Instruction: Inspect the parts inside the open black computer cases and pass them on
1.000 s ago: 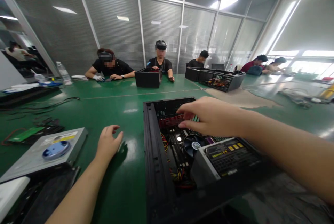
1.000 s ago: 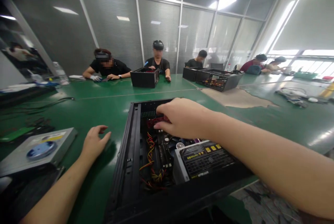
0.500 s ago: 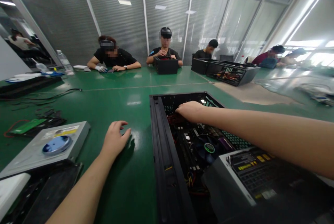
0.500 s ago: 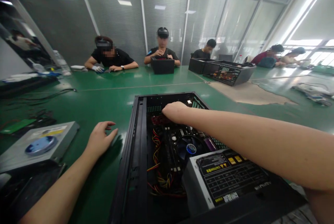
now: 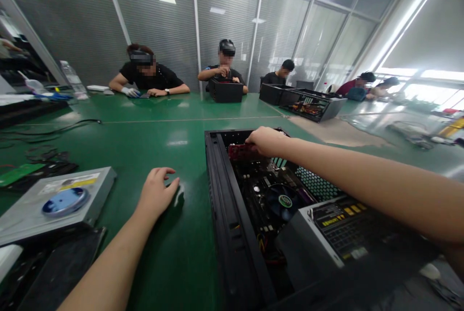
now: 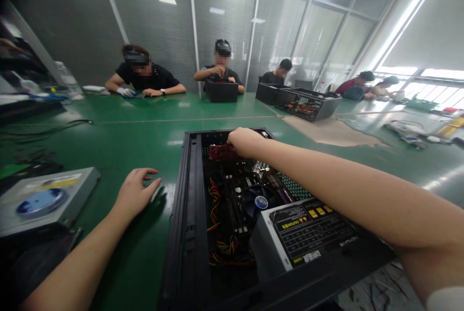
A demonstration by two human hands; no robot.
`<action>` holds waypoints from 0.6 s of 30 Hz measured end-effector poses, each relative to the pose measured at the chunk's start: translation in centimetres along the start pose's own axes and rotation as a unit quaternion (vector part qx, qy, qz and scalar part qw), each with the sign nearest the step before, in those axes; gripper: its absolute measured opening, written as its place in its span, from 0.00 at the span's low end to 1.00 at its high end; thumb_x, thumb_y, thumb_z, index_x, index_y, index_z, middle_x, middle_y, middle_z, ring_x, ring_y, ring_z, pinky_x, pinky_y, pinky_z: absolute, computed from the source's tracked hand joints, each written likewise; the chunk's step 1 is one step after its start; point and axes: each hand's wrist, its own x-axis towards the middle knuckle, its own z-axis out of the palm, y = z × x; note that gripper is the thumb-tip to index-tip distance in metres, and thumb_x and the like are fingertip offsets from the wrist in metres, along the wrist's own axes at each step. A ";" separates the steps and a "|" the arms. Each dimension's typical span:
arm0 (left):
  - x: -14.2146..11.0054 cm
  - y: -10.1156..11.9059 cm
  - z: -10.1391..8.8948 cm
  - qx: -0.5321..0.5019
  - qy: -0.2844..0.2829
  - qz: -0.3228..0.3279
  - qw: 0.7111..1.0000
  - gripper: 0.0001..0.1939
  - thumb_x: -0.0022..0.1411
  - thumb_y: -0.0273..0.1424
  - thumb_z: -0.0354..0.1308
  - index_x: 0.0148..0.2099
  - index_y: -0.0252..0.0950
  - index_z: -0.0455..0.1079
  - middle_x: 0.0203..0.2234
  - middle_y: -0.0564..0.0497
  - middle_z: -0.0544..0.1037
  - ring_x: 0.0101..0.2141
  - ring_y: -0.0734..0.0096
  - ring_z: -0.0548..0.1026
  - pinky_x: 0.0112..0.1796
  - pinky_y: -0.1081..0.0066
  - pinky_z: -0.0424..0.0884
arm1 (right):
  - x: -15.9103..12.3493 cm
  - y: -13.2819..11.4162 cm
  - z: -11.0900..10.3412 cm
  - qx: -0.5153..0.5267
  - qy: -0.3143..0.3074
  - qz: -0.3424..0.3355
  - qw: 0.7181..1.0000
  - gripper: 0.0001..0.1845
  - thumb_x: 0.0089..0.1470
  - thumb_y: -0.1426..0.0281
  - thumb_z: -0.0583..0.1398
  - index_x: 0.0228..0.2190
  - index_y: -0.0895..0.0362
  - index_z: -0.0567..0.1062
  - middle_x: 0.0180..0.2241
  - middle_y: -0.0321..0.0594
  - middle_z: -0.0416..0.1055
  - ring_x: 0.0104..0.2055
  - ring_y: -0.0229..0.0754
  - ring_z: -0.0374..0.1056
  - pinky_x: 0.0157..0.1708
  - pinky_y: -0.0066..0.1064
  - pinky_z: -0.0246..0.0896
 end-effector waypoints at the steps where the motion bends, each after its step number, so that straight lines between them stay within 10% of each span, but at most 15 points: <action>1: 0.0 0.0 0.0 -0.003 -0.002 -0.002 1.000 0.17 0.58 0.42 0.56 0.44 0.37 0.71 0.42 0.46 0.72 0.38 0.62 0.75 0.44 0.61 0.72 | -0.2 0.2 0.0 0.005 -0.001 -0.011 1.000 0.20 0.53 0.72 0.58 0.48 0.54 0.80 0.38 0.48 0.80 0.41 0.54 0.76 0.37 0.37 0.67; 12: 0.1 -0.4 -0.5 0.006 -0.010 -0.013 1.000 0.16 0.58 0.42 0.55 0.42 0.36 0.72 0.41 0.45 0.73 0.39 0.60 0.76 0.45 0.60 0.73 | -1.3 -3.2 0.1 0.027 -0.082 -0.033 0.996 0.16 0.50 0.78 0.62 0.42 0.63 0.81 0.40 0.54 0.79 0.42 0.49 0.76 0.43 0.33 0.68; 18: -0.2 -0.4 -0.9 0.005 -0.009 -0.036 0.999 0.16 0.58 0.41 0.55 0.43 0.36 0.72 0.42 0.45 0.72 0.39 0.61 0.76 0.45 0.61 0.73 | -4.2 -0.9 -3.5 0.068 -0.055 -0.060 0.994 0.24 0.56 0.74 0.60 0.55 0.60 0.74 0.53 0.50 0.74 0.49 0.49 0.74 0.46 0.34 0.68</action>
